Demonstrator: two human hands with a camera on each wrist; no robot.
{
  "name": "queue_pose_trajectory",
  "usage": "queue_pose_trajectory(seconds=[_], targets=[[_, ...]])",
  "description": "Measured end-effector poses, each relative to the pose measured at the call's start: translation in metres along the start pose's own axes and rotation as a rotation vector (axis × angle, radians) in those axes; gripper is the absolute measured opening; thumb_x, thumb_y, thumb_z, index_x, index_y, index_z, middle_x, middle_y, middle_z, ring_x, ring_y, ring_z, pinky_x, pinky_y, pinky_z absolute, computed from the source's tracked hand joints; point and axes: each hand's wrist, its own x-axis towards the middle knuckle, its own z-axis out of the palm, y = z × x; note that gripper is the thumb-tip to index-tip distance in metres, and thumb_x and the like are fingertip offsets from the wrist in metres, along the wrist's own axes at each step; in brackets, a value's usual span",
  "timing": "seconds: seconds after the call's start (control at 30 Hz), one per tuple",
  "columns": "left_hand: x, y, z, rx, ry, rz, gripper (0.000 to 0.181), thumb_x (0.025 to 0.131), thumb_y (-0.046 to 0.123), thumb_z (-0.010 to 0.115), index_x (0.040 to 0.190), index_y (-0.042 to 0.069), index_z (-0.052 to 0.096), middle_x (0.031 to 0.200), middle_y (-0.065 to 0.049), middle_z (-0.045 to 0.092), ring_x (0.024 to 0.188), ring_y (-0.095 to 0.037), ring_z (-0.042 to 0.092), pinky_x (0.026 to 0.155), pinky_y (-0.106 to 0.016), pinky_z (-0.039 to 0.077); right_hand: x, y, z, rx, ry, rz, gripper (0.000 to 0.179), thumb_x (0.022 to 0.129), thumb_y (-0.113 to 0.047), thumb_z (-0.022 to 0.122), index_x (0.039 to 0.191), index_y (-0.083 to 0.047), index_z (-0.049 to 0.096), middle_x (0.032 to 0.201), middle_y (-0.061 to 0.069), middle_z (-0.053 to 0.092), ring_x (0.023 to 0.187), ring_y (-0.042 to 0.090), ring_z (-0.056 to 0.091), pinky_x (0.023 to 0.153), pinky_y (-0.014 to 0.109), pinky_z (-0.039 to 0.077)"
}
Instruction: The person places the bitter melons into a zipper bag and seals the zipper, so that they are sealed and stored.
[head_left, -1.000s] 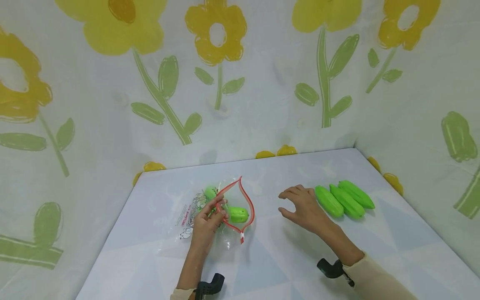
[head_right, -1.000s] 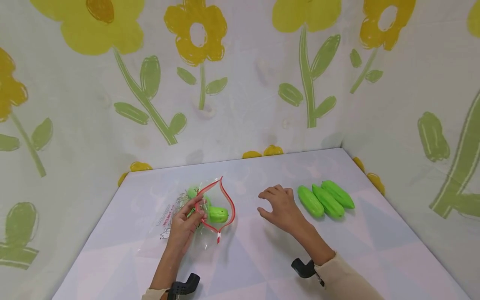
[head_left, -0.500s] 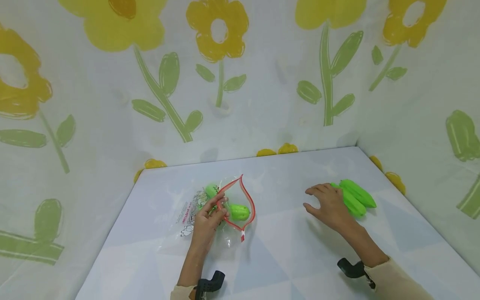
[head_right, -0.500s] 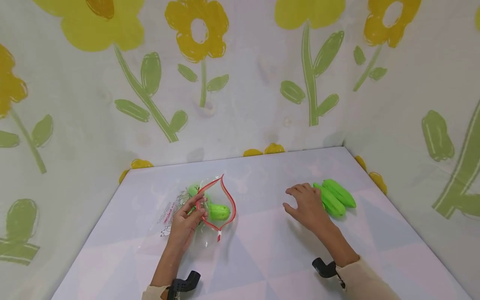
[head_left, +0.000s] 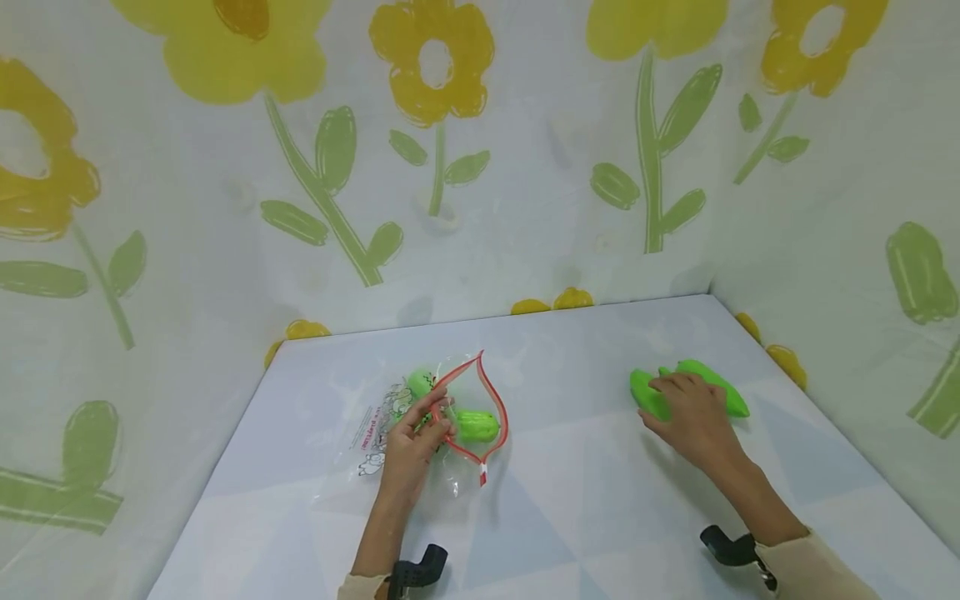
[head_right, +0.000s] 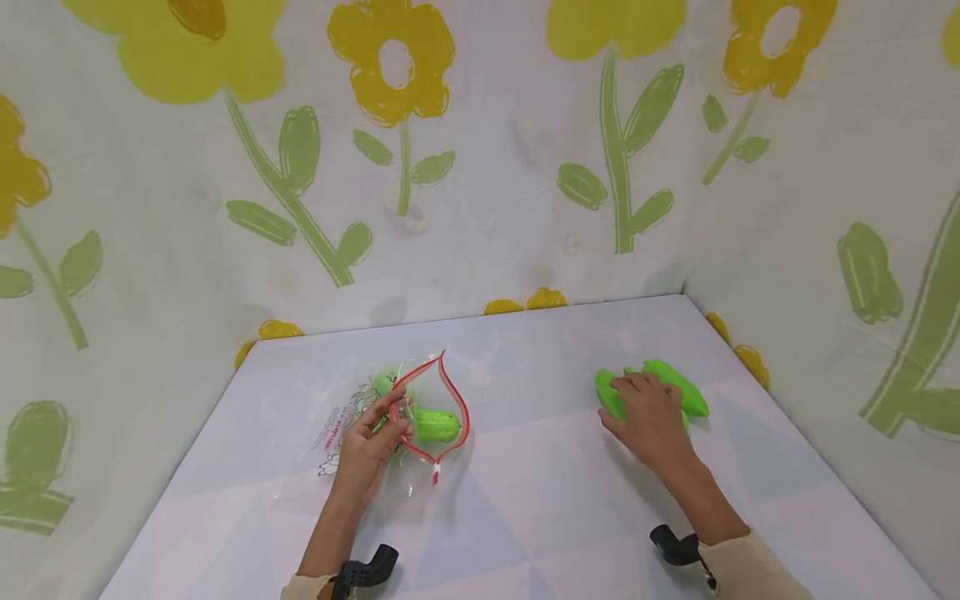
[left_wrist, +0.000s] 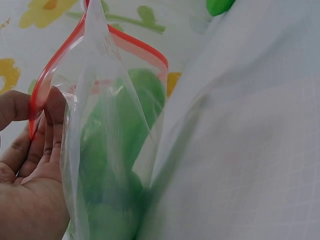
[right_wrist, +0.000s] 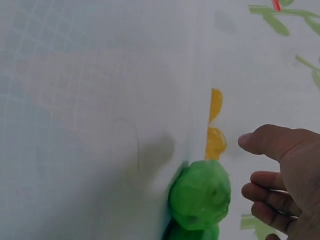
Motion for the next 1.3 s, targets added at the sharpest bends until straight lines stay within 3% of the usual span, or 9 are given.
queue_pose_trajectory(seconds=[0.37, 0.6, 0.93, 1.3], targets=[[0.001, -0.002, 0.001, -0.012, -0.009, 0.01, 0.047, 0.091, -0.002, 0.068, 0.137, 0.009, 0.06, 0.136, -0.014, 0.056, 0.085, -0.016, 0.065, 0.083, -0.025, 0.057, -0.011, 0.018, 0.0, -0.01, 0.041, 0.053, 0.056, 0.077, -0.025, 0.085, 0.119, 0.005, 0.064, 0.122, 0.027, 0.058, 0.114, 0.045, 0.046, 0.077, 0.06, 0.032], [0.0, -0.001, 0.0, -0.007, 0.017, -0.012, 0.047, 0.091, -0.002, 0.068, 0.136, 0.012, 0.061, 0.134, -0.013, 0.057, 0.086, -0.015, 0.066, 0.083, -0.025, 0.057, -0.017, 0.023, 0.003, -0.024, 0.042, 0.068, 0.055, 0.077, -0.027, 0.084, 0.116, 0.005, 0.064, 0.116, 0.026, 0.059, 0.11, 0.045, 0.047, 0.074, 0.058, 0.031], [-0.001, 0.0, -0.001, -0.012, 0.0, 0.005, 0.047, 0.091, -0.003, 0.067, 0.136, 0.009, 0.06, 0.135, -0.014, 0.057, 0.086, -0.015, 0.065, 0.084, -0.025, 0.056, -0.02, 0.021, 0.006, -0.062, -0.005, 0.104, 0.055, 0.074, -0.026, 0.086, 0.114, 0.007, 0.065, 0.111, 0.026, 0.061, 0.108, 0.044, 0.048, 0.076, 0.058, 0.032], [-0.002, 0.0, -0.001, -0.051, -0.028, 0.024, 0.047, 0.092, -0.004, 0.066, 0.138, 0.006, 0.058, 0.138, -0.02, 0.053, 0.088, -0.014, 0.064, 0.082, -0.023, 0.056, -0.021, 0.019, 0.005, -0.066, 0.039, 0.087, 0.051, 0.071, -0.021, 0.086, 0.109, 0.009, 0.067, 0.107, 0.027, 0.064, 0.103, 0.045, 0.051, 0.073, 0.057, 0.032]])
